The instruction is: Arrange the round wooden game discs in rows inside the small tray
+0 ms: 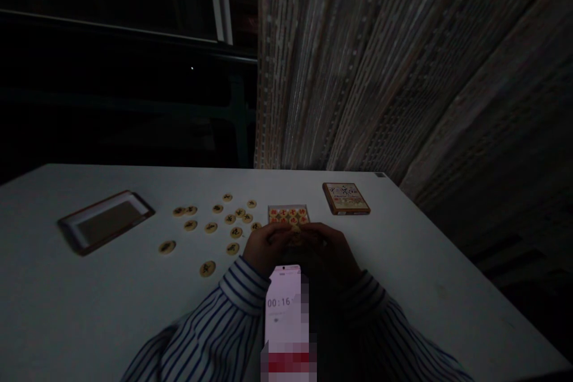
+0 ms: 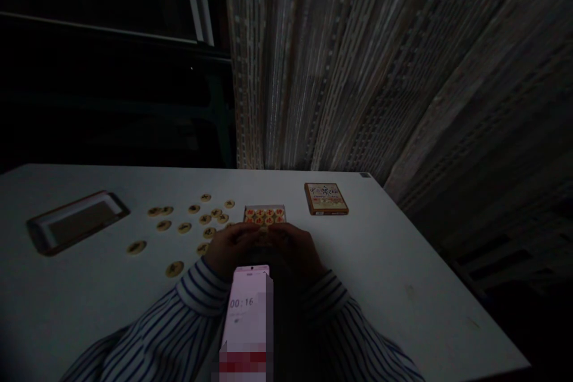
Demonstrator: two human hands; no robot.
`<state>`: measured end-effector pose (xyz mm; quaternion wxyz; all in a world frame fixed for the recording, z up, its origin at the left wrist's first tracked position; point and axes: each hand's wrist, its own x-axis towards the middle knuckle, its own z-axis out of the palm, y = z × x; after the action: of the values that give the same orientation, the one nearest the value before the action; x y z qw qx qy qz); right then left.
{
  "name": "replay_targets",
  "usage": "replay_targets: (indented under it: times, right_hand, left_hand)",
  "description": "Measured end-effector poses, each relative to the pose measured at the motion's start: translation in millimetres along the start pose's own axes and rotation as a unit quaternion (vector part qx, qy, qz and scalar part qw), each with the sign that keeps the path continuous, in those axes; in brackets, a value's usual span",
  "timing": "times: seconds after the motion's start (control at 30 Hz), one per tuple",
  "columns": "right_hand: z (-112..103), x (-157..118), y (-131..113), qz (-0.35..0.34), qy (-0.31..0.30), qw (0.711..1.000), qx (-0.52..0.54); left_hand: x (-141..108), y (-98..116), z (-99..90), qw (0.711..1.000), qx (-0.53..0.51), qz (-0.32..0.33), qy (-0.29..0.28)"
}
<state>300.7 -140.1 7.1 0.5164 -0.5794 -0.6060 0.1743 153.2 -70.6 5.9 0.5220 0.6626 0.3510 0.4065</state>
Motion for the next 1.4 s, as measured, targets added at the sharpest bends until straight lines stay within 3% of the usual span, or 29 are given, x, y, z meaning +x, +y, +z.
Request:
replay_targets:
  times: [0.53,0.83,1.4]
  right_hand:
    - [-1,-1,1,-0.008,0.007,1.0,-0.025]
    - [0,-2,9,-0.139,-0.007,0.985,-0.098]
    - [2,2,-3,-0.14,-0.031,0.966,-0.214]
  left_hand:
    - [-2,3,2.1,0.999,-0.026,-0.03,0.004]
    - [1,-2,3.0,0.998,-0.049,-0.046,0.006]
    - [3,-13,2.4,0.998,-0.044,-0.052,-0.007]
